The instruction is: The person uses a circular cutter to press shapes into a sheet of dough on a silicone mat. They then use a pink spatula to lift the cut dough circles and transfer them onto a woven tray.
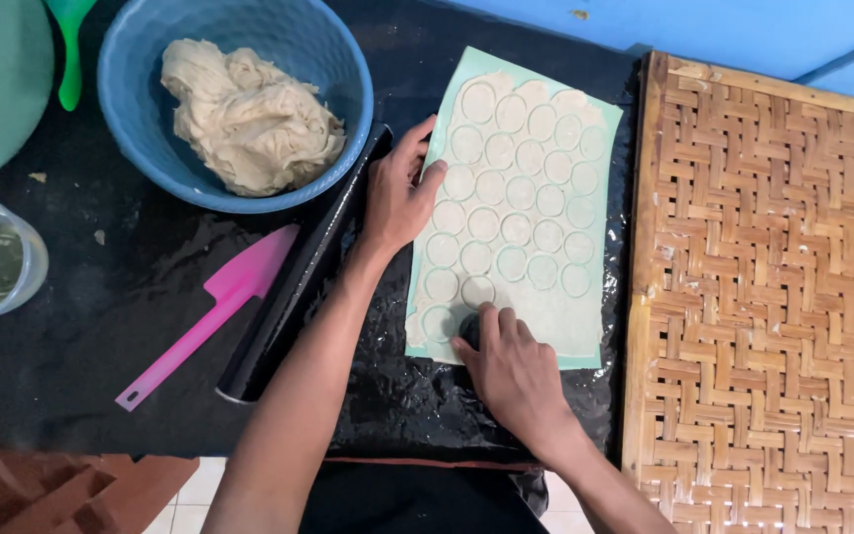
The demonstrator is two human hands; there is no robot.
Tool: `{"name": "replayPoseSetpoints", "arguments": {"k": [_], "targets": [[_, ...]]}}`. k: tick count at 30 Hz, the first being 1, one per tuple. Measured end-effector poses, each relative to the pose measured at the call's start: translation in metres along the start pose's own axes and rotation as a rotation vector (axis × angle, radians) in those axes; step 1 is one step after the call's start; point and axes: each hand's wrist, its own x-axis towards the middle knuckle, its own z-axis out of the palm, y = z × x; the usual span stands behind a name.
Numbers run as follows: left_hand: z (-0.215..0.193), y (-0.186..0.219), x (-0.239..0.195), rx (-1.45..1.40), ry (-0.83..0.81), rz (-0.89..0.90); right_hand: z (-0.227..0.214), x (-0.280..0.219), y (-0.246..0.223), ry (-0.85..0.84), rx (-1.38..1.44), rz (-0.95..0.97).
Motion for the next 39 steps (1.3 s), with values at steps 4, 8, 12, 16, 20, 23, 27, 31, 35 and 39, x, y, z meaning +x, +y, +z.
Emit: {"name": "replayPoseSetpoints", "arguments": {"k": [4,8,12,16,20,23,27,31,35,39], "targets": [[-0.002,0.006,0.001,0.012,-0.022,-0.037,0.022,-0.002,-0.002,-0.053,-0.141,0.103],[-0.001,0.005,0.003,0.010,-0.012,-0.018,0.017,-0.002,0.003,-0.013,-0.178,0.031],[-0.001,0.010,0.003,0.036,-0.008,-0.042,0.023,-0.005,-0.003,0.045,-0.207,0.072],[-0.001,0.001,0.001,0.037,-0.012,-0.030,0.007,-0.004,0.001,0.016,-0.167,0.071],[0.000,-0.005,0.003,0.001,-0.019,0.000,-0.022,-0.001,0.017,-0.108,0.059,0.209],[0.000,0.003,0.001,0.009,-0.014,-0.038,-0.025,0.002,0.029,0.060,0.091,0.222],[-0.001,-0.001,0.001,0.031,-0.010,-0.012,-0.019,0.010,0.035,0.148,0.070,0.110],[-0.002,0.003,0.001,0.050,-0.019,-0.043,-0.005,0.021,0.035,0.176,0.036,0.054],[-0.001,0.007,0.001,0.038,-0.024,-0.040,0.009,0.023,0.037,0.075,-0.119,0.224],[-0.002,0.001,0.002,0.035,-0.024,0.000,0.004,0.025,0.048,0.100,-0.149,0.014]]}}
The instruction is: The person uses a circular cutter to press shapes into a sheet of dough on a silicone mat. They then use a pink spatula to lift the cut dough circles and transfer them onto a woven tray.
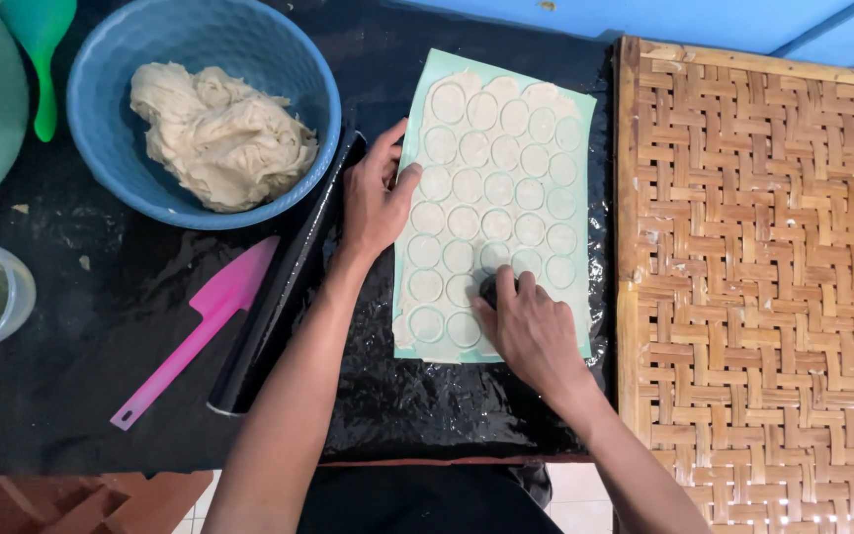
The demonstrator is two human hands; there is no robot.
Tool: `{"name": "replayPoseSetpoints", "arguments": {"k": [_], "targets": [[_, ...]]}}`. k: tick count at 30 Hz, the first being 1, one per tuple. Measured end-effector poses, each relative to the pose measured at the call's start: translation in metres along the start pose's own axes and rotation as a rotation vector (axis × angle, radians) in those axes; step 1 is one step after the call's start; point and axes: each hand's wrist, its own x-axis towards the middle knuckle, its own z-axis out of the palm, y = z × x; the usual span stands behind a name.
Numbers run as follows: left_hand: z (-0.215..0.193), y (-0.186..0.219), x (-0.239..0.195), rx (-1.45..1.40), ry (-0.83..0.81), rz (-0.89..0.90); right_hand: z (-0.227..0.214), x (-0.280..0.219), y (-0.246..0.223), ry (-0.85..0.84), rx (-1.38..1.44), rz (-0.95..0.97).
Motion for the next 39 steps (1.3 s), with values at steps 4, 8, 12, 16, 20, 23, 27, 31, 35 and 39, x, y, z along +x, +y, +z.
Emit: {"name": "replayPoseSetpoints", "arguments": {"k": [4,8,12,16,20,23,27,31,35,39], "targets": [[0.002,0.009,0.002,0.058,0.003,-0.070,0.005,-0.004,-0.006,-0.007,-0.033,0.058],[0.000,0.001,-0.001,0.009,0.001,-0.023,-0.003,-0.005,0.000,0.029,-0.020,0.080],[0.000,0.006,0.001,0.029,-0.001,0.013,-0.035,-0.014,0.006,-0.049,0.195,0.147],[0.000,-0.001,-0.001,-0.031,-0.013,-0.019,-0.038,-0.038,-0.007,-0.111,0.258,0.144],[0.000,0.007,-0.001,-0.002,-0.015,-0.018,-0.022,-0.043,-0.012,-0.088,0.169,0.101],[-0.001,0.004,0.000,-0.011,-0.016,-0.022,-0.006,-0.042,-0.014,-0.142,0.090,0.142],[0.000,0.011,0.002,0.018,-0.003,-0.065,-0.001,-0.043,-0.018,-0.207,-0.049,0.245],[-0.001,0.006,-0.001,-0.021,-0.008,0.008,-0.005,-0.044,-0.011,-0.134,0.014,0.034],[0.001,-0.003,0.001,0.039,0.008,0.014,0.001,-0.045,-0.017,-0.084,-0.020,0.119],[0.000,0.008,0.002,0.052,0.002,-0.009,-0.013,-0.046,-0.007,-0.152,0.059,0.147]]}}
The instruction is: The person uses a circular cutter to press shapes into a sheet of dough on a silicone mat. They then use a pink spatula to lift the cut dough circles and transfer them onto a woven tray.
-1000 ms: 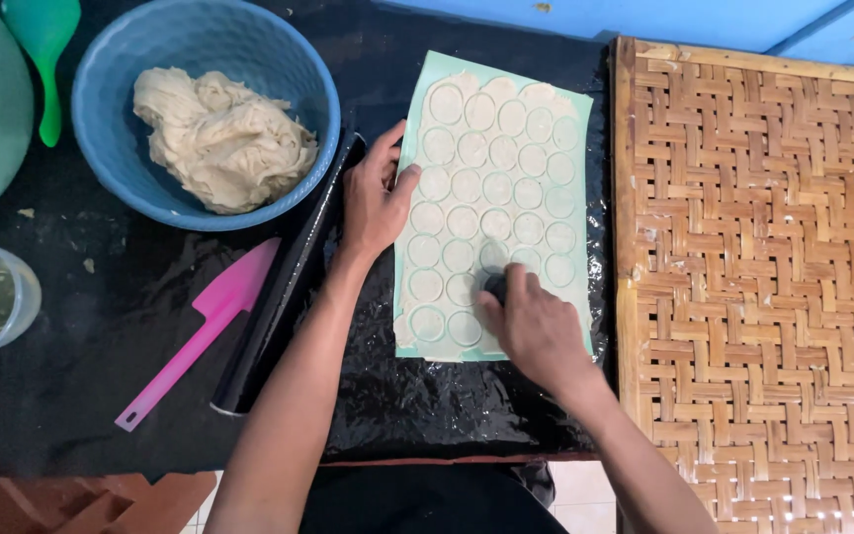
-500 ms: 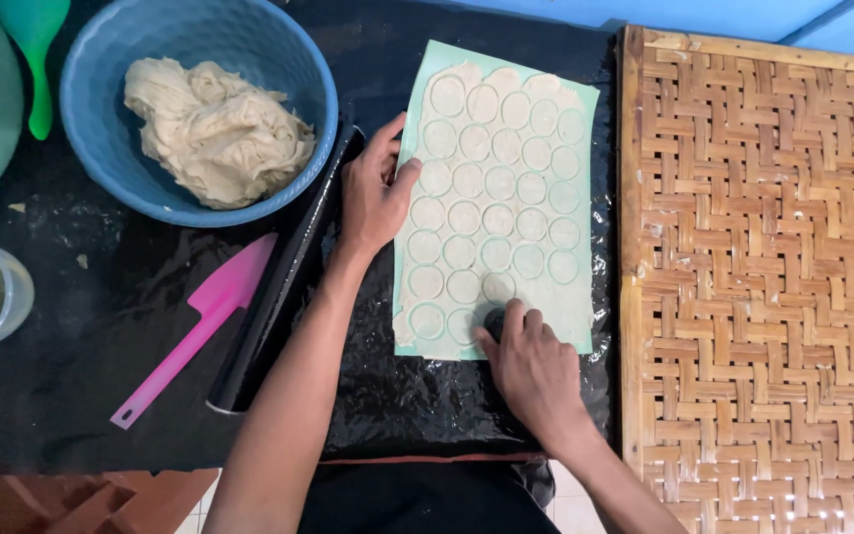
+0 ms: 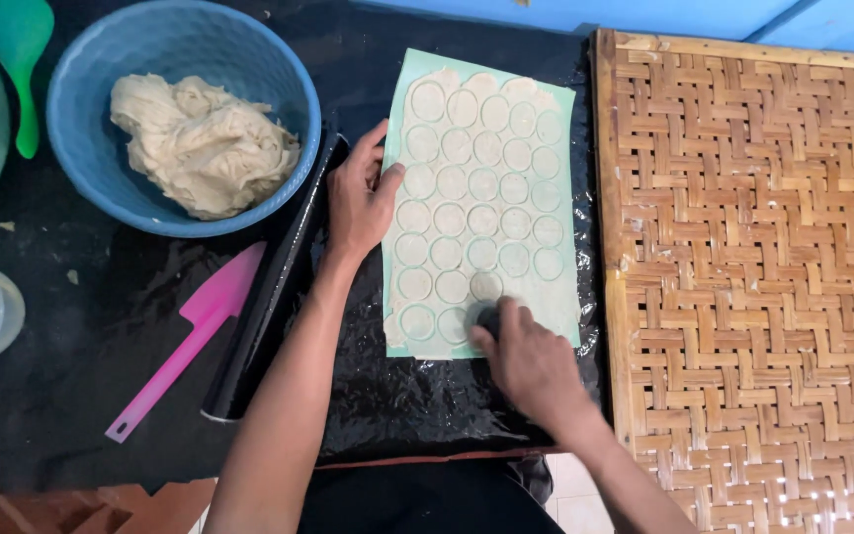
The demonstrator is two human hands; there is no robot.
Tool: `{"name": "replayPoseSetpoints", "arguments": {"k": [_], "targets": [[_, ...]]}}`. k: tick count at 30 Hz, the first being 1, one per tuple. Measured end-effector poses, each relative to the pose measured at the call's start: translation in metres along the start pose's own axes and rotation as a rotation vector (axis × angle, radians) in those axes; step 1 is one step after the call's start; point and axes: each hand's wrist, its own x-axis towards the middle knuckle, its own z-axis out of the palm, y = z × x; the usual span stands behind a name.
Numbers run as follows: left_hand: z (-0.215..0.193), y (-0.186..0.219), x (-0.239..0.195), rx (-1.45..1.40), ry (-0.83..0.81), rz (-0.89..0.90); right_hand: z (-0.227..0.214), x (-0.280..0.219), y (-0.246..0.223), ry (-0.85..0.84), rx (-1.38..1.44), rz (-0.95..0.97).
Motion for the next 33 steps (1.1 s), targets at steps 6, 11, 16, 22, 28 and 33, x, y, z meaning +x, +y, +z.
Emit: {"name": "replayPoseSetpoints", "arguments": {"k": [6,11,16,22,28,33], "targets": [[0.000,0.000,0.000,-0.013,-0.005,-0.028,-0.020,0.009,0.027,0.172,0.141,0.099],[0.001,-0.004,-0.003,-0.050,-0.008,0.026,-0.016,0.022,0.025,0.151,0.131,0.048],[0.000,-0.002,-0.002,-0.048,-0.019,-0.021,-0.005,0.031,0.019,0.103,0.040,0.110],[0.000,-0.008,-0.001,-0.006,0.002,0.020,0.004,0.030,0.032,0.155,-0.088,-0.005],[0.001,-0.008,-0.001,-0.012,0.006,0.026,0.002,0.029,0.028,0.183,-0.158,0.122],[-0.001,-0.007,-0.002,-0.009,-0.012,0.034,-0.017,0.008,0.044,0.189,0.132,0.060]]}}
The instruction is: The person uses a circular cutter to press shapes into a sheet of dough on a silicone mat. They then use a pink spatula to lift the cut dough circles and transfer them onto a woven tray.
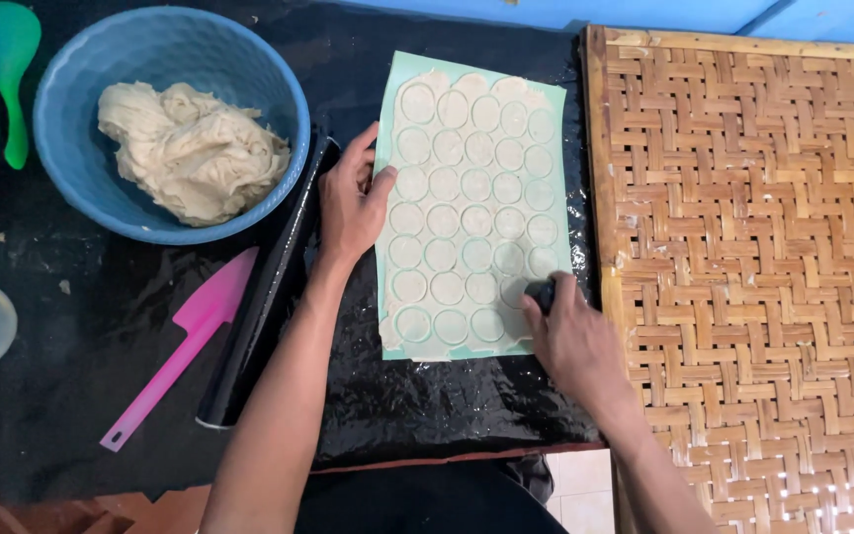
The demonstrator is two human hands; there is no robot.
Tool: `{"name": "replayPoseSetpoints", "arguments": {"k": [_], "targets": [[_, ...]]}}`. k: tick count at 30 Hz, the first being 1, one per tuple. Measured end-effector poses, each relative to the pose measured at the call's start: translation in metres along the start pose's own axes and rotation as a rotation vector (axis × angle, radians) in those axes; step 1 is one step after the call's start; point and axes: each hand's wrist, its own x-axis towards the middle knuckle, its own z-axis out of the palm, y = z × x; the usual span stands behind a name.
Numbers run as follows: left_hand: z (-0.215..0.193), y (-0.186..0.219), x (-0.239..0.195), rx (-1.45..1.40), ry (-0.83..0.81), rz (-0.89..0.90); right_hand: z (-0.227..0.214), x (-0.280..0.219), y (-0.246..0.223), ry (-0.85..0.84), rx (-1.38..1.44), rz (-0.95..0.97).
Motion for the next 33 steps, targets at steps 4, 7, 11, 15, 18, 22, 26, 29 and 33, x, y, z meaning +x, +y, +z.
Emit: {"name": "replayPoseSetpoints", "arguments": {"k": [4,7,11,15,18,22,26,29,33], "targets": [[0.001,0.001,0.001,0.049,0.005,-0.059,-0.007,-0.020,-0.015,-0.038,0.029,0.031],[0.001,-0.002,-0.001,-0.018,0.000,0.010,0.006,-0.025,-0.018,-0.052,0.017,0.014],[-0.001,0.006,0.000,0.016,0.004,-0.042,0.025,-0.024,-0.018,-0.140,-0.170,0.104],[0.000,-0.003,-0.001,-0.052,-0.011,-0.009,0.022,-0.024,-0.009,-0.074,-0.232,-0.033],[0.001,0.005,0.000,-0.008,-0.003,-0.070,0.018,-0.028,-0.009,-0.114,-0.219,-0.087],[0.002,-0.007,-0.001,-0.072,-0.011,-0.018,0.022,-0.028,-0.004,-0.100,-0.243,0.057],[0.000,-0.003,0.000,-0.016,-0.002,-0.041,0.004,-0.018,0.012,-0.163,-0.013,0.137],[0.001,-0.005,-0.001,-0.057,-0.010,-0.030,-0.004,-0.009,0.017,-0.048,0.001,0.162],[0.001,-0.006,0.000,-0.049,-0.013,-0.030,0.001,0.005,0.019,-0.018,-0.004,0.096]]}}
